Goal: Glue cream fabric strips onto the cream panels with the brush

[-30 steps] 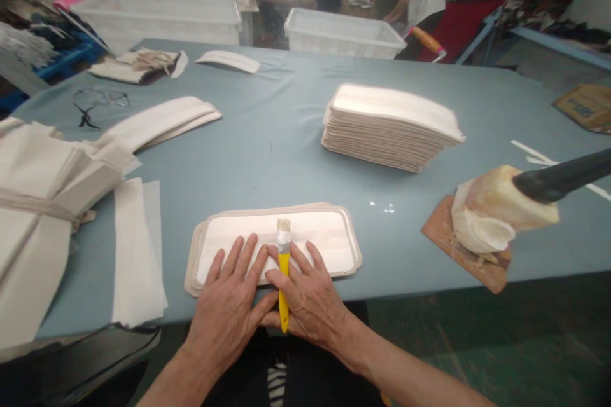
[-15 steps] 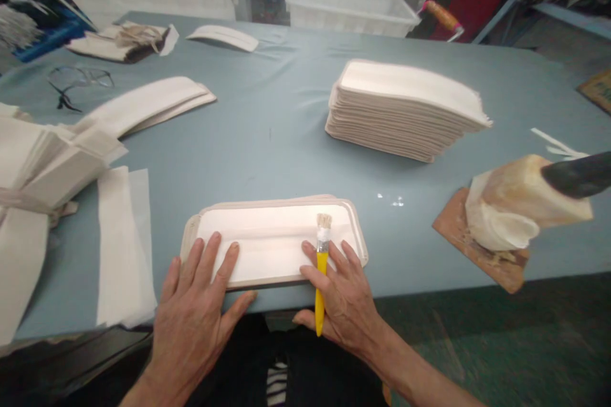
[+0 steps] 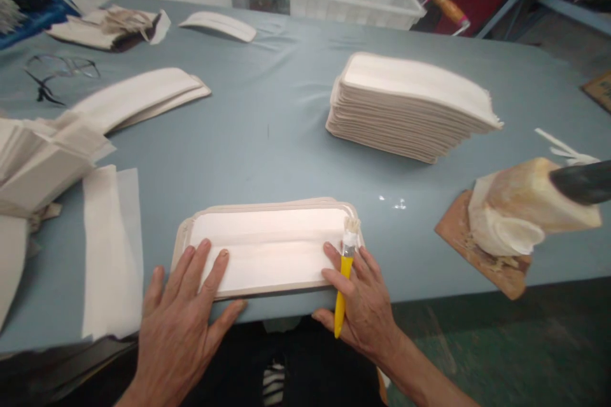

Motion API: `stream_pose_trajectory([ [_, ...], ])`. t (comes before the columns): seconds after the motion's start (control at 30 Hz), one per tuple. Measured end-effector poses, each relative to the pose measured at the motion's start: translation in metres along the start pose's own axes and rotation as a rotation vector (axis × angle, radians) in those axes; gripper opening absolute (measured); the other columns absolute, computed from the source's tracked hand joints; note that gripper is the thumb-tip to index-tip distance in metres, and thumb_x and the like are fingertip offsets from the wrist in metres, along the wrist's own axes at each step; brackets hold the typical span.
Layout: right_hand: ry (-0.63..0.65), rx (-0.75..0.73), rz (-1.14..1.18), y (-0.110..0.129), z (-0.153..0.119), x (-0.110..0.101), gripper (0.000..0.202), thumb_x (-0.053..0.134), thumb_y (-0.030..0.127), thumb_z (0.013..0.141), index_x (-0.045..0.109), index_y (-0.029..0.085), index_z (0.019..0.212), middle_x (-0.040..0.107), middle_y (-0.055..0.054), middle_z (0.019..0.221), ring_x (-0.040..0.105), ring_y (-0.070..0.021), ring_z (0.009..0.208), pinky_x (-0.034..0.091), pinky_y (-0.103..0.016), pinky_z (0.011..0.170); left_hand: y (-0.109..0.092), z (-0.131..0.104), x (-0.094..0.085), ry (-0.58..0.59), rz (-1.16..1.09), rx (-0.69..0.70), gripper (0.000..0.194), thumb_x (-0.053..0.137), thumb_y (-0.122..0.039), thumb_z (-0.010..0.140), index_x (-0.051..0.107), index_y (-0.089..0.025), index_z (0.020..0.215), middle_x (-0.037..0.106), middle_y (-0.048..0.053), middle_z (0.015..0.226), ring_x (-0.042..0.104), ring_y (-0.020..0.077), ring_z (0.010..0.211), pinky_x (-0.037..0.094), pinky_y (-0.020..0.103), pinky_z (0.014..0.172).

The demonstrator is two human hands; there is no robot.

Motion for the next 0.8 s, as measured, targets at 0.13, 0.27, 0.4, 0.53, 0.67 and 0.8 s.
stream_pose_trajectory([
  [0.13, -0.002, 0.020, 0.015, -0.001, 0.002, -0.006, 0.047, 0.052, 0.062, 0.107, 0.054, 0.023, 0.133, 0.060, -0.018, 0.156, 0.052, -0.0351, 0.145, 0.029, -0.060, 0.126, 0.004, -0.003, -0.004, -0.046, -0.071, 0.010, 0.071, 0.040, -0.044, 0.108, 0.024, -0.013, 0.169, 0.043, 0.022, 0.168, 0.034, 0.0345, 0.161, 0.007, 0.053, 0.137],
  [0.27, -0.035, 0.030, -0.014, 0.008, 0.016, -0.023, 0.047, 0.052, 0.063, 0.107, 0.055, 0.022, 0.130, 0.063, -0.018, 0.153, 0.053, -0.0340, 0.145, 0.022, -0.056, 0.129, 0.004, 0.001, -0.019, -0.066, -0.086, 0.004, 0.068, 0.040, -0.038, 0.108, 0.026, -0.011, 0.168, 0.040, 0.022, 0.170, 0.020, 0.0284, 0.167, -0.001, 0.049, 0.138],
  [0.4, -0.042, -0.058, 0.045, 0.035, 0.044, -0.026, 0.043, 0.052, 0.058, 0.107, 0.054, 0.022, 0.130, 0.063, -0.017, 0.152, 0.055, -0.0306, 0.144, 0.018, -0.051, 0.133, -0.012, 0.019, -0.032, -0.077, -0.039, 0.019, 0.065, 0.043, -0.035, 0.107, 0.030, -0.012, 0.167, 0.033, 0.021, 0.174, 0.007, 0.0308, 0.169, 0.001, 0.058, 0.137],
  [0.53, 0.038, -0.107, 0.196, 0.055, 0.071, -0.003, 0.038, 0.060, 0.037, 0.097, 0.053, 0.022, 0.132, 0.064, -0.014, 0.153, 0.056, -0.0283, 0.144, 0.021, -0.050, 0.133, -0.033, 0.039, -0.018, -0.031, -0.056, 0.073, 0.054, 0.041, -0.029, 0.106, 0.049, -0.020, 0.159, 0.040, 0.011, 0.172, 0.019, 0.0328, 0.167, 0.011, 0.055, 0.136],
  [0.67, 0.099, -0.051, 0.271, 0.055, 0.081, 0.019, 0.053, 0.066, 0.026, 0.087, 0.053, 0.021, 0.138, 0.061, -0.014, 0.155, 0.054, -0.0299, 0.145, 0.029, -0.053, 0.130, -0.037, 0.047, 0.007, 0.028, -0.023, 0.078, 0.055, 0.040, -0.034, 0.107, 0.051, -0.021, 0.159, 0.043, 0.009, 0.171, 0.036, 0.0370, 0.160, 0.027, 0.054, 0.130],
  [0.8, 0.147, -0.026, 0.266, 0.051, 0.079, 0.028, 0.053, 0.070, 0.027, 0.089, 0.053, 0.022, 0.139, 0.060, -0.014, 0.157, 0.052, -0.0322, 0.146, 0.034, -0.056, 0.127, -0.036, 0.046, 0.015, 0.049, 0.017, 0.102, 0.056, 0.039, -0.037, 0.107, 0.048, -0.020, 0.160, 0.041, 0.010, 0.171, 0.039, 0.0402, 0.157, 0.032, 0.057, 0.125],
])
Point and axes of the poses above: each hand's wrist, its own z-axis towards the middle knuckle, its own x-axis out of the palm, y = z × x, the point moved 7 cm from there along z, towards the middle knuckle
